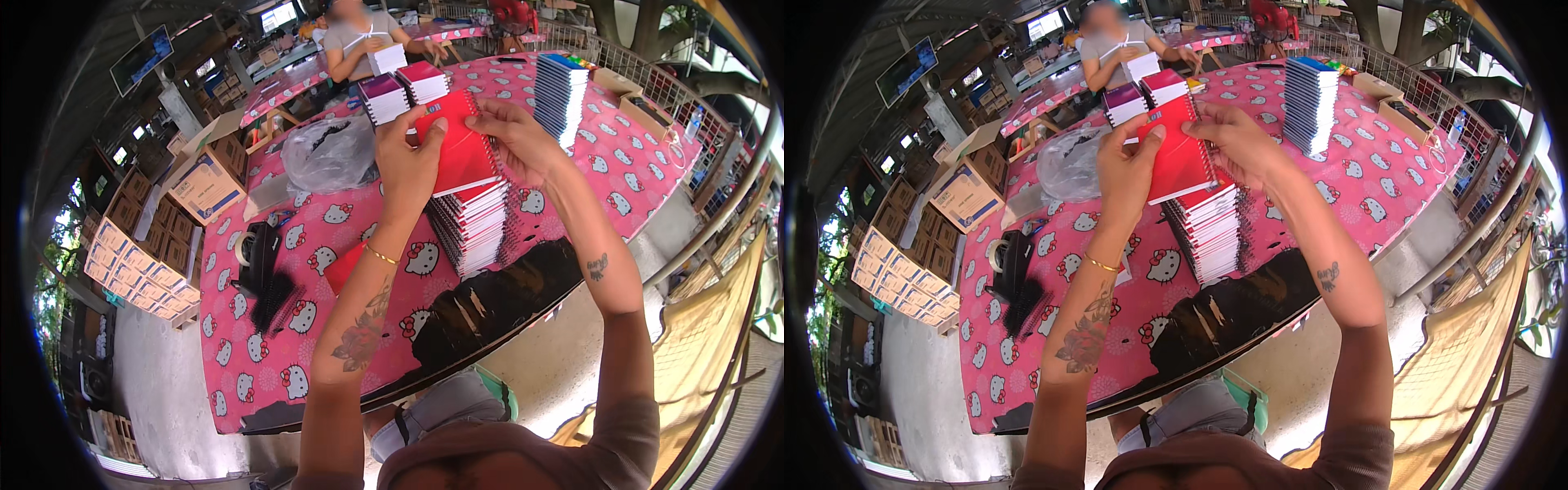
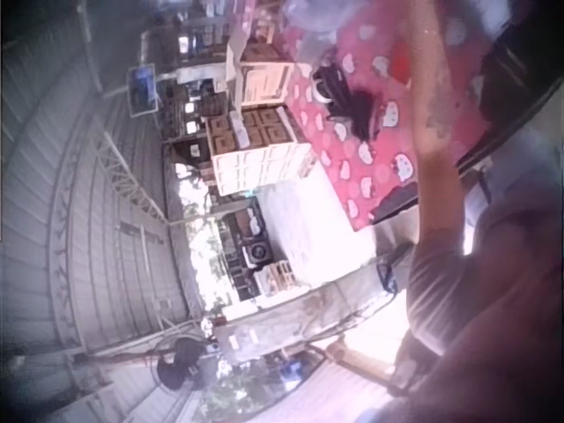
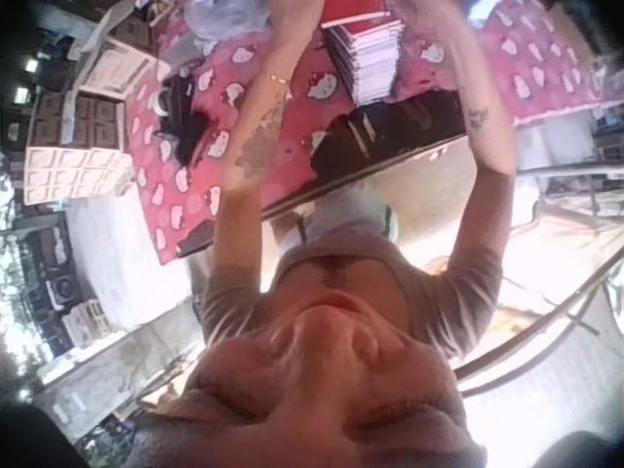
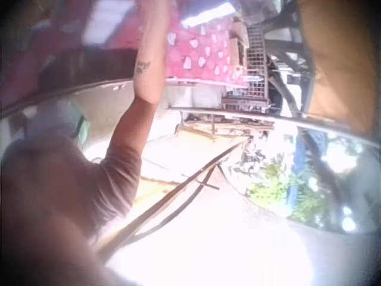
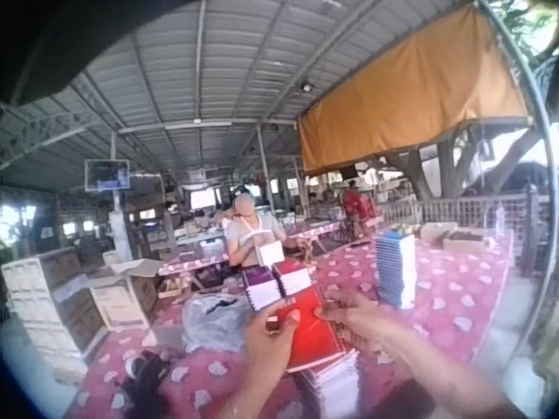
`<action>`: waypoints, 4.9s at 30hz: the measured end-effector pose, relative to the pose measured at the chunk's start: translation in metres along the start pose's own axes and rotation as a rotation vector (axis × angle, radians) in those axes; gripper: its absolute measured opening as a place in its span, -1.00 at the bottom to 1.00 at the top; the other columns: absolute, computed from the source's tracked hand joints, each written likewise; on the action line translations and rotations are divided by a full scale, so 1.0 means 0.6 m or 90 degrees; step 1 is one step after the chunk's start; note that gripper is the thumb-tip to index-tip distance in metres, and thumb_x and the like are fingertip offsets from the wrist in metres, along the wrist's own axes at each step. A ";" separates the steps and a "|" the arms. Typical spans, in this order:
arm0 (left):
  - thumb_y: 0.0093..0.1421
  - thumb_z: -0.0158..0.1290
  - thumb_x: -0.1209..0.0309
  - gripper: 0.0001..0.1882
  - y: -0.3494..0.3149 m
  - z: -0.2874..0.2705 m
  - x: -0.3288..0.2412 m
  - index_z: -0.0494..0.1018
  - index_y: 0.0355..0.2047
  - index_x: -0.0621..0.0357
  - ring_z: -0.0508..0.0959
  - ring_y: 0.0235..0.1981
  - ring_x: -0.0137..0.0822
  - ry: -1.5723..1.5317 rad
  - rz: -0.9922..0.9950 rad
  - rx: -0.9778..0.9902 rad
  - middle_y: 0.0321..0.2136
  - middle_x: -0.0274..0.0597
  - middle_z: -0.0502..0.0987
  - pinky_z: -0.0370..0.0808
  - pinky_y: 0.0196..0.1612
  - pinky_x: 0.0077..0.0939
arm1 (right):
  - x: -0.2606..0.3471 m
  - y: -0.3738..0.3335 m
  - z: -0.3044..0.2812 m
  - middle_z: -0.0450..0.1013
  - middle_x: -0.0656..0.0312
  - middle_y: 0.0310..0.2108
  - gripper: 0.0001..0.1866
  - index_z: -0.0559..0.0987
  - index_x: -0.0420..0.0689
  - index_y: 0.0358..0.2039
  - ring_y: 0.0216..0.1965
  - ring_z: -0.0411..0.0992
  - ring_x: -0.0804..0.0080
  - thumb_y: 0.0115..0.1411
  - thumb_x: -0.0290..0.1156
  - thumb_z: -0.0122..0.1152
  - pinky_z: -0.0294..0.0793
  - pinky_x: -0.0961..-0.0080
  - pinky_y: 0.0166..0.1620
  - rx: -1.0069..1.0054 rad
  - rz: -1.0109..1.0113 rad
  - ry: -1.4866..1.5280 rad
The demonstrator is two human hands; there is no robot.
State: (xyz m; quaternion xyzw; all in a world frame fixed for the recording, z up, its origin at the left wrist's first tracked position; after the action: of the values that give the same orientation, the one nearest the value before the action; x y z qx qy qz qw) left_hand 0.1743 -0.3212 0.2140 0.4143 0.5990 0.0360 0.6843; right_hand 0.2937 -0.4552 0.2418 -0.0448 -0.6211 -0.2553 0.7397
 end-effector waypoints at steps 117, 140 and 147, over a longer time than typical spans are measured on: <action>0.21 -0.15 -0.31 -0.01 -0.543 -0.332 0.093 0.15 0.29 0.40 0.08 0.40 0.20 0.768 0.216 0.376 0.32 0.27 0.16 -0.10 0.33 0.38 | -0.348 -0.259 0.258 0.61 0.18 -0.21 -0.68 0.57 -0.25 0.03 -0.20 0.46 0.63 0.27 -0.47 0.18 0.47 0.55 -0.09 0.140 0.063 -0.134; 0.30 -0.04 -0.03 -0.26 -0.508 -0.279 0.066 0.21 0.28 0.31 0.25 0.32 -0.01 0.663 0.158 0.332 0.28 0.10 0.26 -0.07 0.36 0.23 | -0.447 -0.257 0.220 0.60 -0.04 -0.32 -0.64 0.60 -0.19 -0.03 -0.27 0.62 0.20 0.11 -0.55 0.28 0.53 0.36 -0.19 0.233 0.066 -0.309; 0.23 0.16 0.30 -0.73 -0.421 -0.302 0.070 0.52 -0.09 0.07 0.62 -0.20 -0.26 0.528 0.144 0.285 -0.23 -0.28 0.63 -0.04 0.38 0.09 | -0.370 -0.251 0.208 0.61 0.02 -0.36 -0.68 0.63 -0.22 -0.08 -0.33 0.61 0.26 0.12 -0.47 0.36 0.53 0.41 -0.22 0.234 -0.045 -0.350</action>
State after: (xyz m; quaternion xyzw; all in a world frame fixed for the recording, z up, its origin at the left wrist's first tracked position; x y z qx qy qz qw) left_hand -0.0809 -0.3688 0.0375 0.5645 0.7656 0.1426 0.2734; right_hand 0.0951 -0.4665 0.0232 0.0440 -0.8343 -0.1426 0.5308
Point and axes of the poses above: each hand's wrist, its own y-axis towards the middle knuckle, its own z-axis out of the palm, x = y × z, the point moved 1 cm from there along y, towards the middle knuckle
